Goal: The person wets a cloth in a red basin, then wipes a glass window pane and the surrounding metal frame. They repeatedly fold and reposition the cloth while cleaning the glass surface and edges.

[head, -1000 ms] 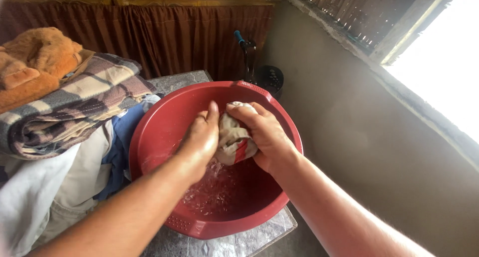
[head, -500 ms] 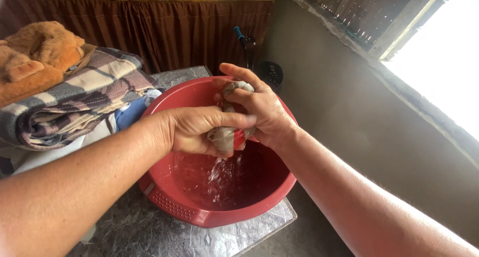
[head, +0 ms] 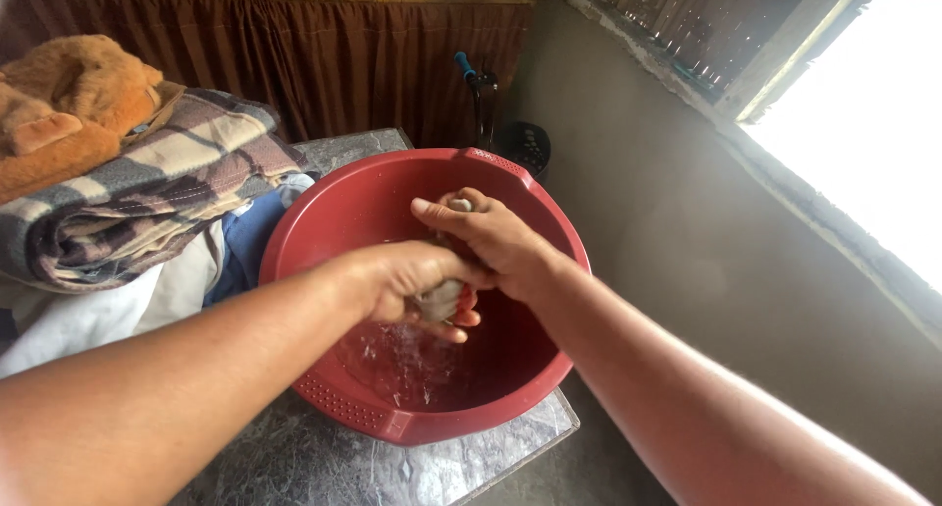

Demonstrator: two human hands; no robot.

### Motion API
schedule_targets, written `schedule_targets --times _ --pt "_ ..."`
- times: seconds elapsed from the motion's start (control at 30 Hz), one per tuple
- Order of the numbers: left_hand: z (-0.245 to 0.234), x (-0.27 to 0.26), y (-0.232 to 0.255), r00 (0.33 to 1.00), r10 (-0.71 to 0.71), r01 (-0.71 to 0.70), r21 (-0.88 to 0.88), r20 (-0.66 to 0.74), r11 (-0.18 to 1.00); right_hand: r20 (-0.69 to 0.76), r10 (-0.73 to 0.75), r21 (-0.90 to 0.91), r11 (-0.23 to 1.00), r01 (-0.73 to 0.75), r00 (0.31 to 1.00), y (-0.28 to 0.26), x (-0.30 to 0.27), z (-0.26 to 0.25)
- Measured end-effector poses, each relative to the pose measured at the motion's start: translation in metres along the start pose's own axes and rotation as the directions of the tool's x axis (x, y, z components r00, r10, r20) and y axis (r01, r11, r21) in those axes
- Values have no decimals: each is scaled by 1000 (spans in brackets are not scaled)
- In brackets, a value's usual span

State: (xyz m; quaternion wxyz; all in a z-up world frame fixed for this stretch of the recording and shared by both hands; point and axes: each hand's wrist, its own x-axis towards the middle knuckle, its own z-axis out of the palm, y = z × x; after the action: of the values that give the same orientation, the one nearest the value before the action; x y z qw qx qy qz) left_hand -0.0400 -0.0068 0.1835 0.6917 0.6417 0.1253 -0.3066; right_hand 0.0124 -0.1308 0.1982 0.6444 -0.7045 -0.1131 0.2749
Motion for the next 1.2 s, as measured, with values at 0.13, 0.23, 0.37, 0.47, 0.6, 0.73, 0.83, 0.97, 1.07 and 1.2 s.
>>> schedule_targets --times 0.13,0.23,0.37,0.47,0.6,0.73,0.83,0.97,1.07,1.2 --pt "-10 -21 3 943 175 -57 -382 281 922 287 -89 170 985 41 954 -16 -9 -13" --pt "-5 -32 0 901 187 3 -438 391 899 345 -203 148 976 161 916 -22 -13 -13" --pt "-2 -38 -4 911 176 14 -455 374 890 332 -233 326 938 121 914 -25 -22 -6" --pt "-2 -31 -9 939 128 46 -483 319 874 266 -151 395 918 35 952 -24 -25 -3" --pt "-3 -15 -14 953 29 104 -417 302 903 159 -107 252 966 65 982 -15 -14 -1" --pt "8 -6 -22 995 -22 40 -182 102 982 -4 -121 90 989 121 993 -2 -3 10" --pt "21 -9 -33 991 -77 71 -60 -110 996 -99 -106 -63 993 100 989 5 -1 24" --pt "31 -11 -47 983 -15 22 36 -183 999 -157 -16 -162 987 -10 987 14 -5 30" --pt "35 -9 -52 976 3 20 103 -217 994 -165 -8 -198 980 -25 986 18 -5 31" --pt "37 -4 -57 969 28 11 157 -245 988 -195 87 -131 985 -114 977 21 -2 32"
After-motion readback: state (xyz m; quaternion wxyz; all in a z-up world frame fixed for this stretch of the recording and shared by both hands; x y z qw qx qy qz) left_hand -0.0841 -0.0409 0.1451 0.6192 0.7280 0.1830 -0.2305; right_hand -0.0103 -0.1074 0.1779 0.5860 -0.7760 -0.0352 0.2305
